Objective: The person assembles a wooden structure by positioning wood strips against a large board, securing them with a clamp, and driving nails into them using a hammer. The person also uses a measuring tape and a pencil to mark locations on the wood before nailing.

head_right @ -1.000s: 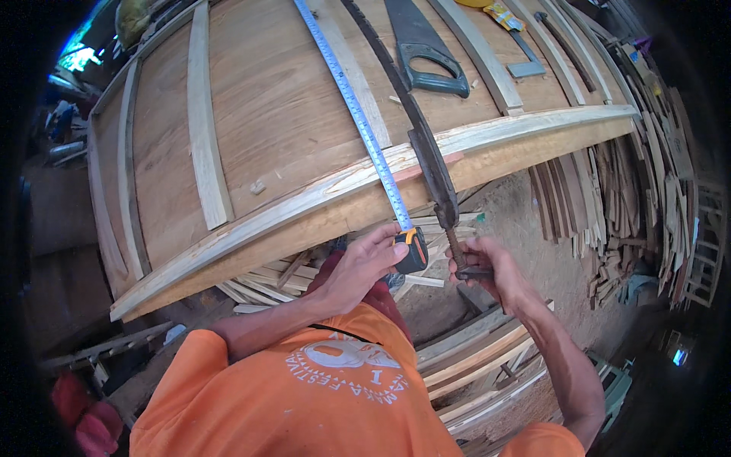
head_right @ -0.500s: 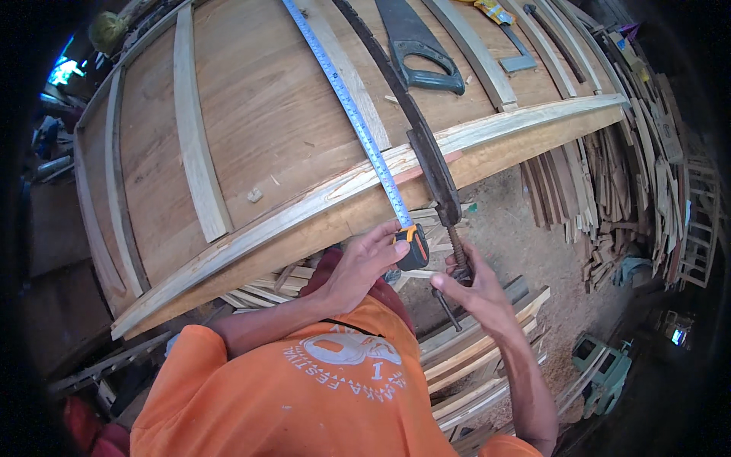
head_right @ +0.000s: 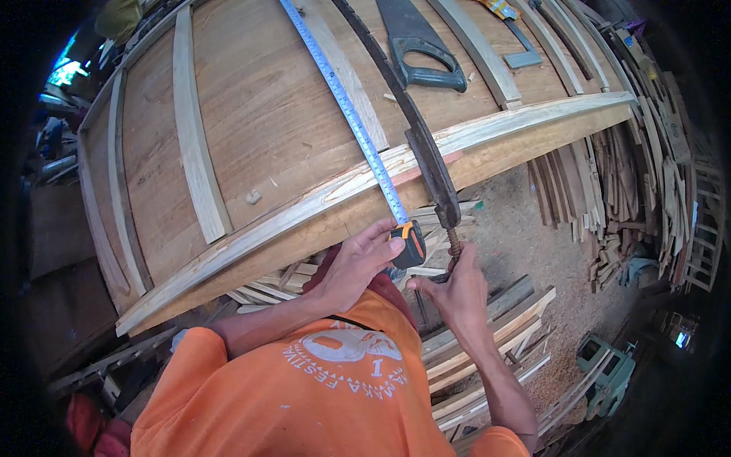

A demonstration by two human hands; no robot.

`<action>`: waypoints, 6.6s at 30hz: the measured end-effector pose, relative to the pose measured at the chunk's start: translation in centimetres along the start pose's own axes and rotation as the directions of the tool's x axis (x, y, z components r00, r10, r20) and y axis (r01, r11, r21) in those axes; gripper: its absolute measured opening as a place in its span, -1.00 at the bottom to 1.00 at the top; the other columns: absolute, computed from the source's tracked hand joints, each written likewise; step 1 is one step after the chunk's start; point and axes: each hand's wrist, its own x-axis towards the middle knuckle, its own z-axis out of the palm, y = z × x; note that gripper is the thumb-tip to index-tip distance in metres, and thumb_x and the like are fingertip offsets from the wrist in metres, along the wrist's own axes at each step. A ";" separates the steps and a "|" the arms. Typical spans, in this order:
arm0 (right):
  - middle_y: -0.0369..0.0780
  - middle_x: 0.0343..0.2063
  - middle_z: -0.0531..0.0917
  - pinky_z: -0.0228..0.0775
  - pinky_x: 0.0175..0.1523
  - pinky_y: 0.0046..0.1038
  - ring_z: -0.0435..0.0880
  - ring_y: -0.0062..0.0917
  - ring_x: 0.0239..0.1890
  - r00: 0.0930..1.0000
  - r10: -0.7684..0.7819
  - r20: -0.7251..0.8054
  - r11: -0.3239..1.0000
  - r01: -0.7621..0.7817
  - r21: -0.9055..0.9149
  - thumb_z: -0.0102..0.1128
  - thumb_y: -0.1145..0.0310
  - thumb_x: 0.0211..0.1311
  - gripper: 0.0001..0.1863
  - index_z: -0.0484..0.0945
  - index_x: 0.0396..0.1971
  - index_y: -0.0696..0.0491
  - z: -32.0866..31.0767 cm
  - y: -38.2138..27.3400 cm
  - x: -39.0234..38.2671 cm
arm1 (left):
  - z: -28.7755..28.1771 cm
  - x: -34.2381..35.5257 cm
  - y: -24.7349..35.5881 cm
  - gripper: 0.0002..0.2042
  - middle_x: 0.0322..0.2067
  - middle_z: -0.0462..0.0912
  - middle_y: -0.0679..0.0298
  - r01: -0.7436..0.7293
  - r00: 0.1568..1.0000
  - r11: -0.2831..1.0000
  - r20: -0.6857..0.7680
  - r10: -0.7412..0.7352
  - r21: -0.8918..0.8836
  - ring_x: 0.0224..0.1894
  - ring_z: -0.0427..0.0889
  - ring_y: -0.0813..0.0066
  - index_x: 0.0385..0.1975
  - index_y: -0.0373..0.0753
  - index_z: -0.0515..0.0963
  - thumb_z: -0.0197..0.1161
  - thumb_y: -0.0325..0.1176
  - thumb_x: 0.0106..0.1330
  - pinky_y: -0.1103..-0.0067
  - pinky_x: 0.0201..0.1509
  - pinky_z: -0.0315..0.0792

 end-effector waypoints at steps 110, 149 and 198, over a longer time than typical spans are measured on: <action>-0.15 -0.06 0.73 0.50 -0.03 -0.42 0.64 -0.49 -0.16 0.963 -0.004 -0.271 0.953 0.086 0.291 0.61 0.30 0.10 -0.30 0.56 0.25 0.17 3.0 -9.2 -0.8 | -2.8 3.9 1.8 -0.76 -0.21 0.75 0.24 0.098 0.993 0.991 -0.055 -0.103 -0.095 -0.24 0.74 0.60 -0.04 -0.37 0.67 0.25 -0.29 0.61 0.61 -0.12 0.66; -0.25 -0.17 0.75 0.48 -0.18 -0.51 0.56 -0.64 -0.31 0.980 -0.011 -0.200 0.938 0.079 0.337 0.62 0.24 0.17 -0.35 0.59 0.22 0.18 2.5 -9.1 -0.3 | -2.7 3.8 2.1 -0.79 -0.29 0.72 0.32 0.090 0.990 0.983 -0.093 -0.105 -0.158 -0.26 0.67 0.66 -0.18 -0.28 0.65 0.32 -0.24 0.56 0.62 -0.06 0.56; -0.19 -0.34 0.79 0.60 -0.18 -0.49 0.73 -0.62 -0.29 0.922 -0.347 -0.173 0.554 0.350 0.755 0.52 0.17 0.28 -0.54 0.72 -0.08 0.30 8.9 -26.3 7.4 | -12.2 -0.6 19.7 -0.71 -0.18 0.76 0.13 -0.294 0.918 0.956 -0.286 0.275 -0.024 -0.08 0.79 0.30 -0.01 -0.42 0.61 0.14 -0.26 0.64 0.35 0.18 0.69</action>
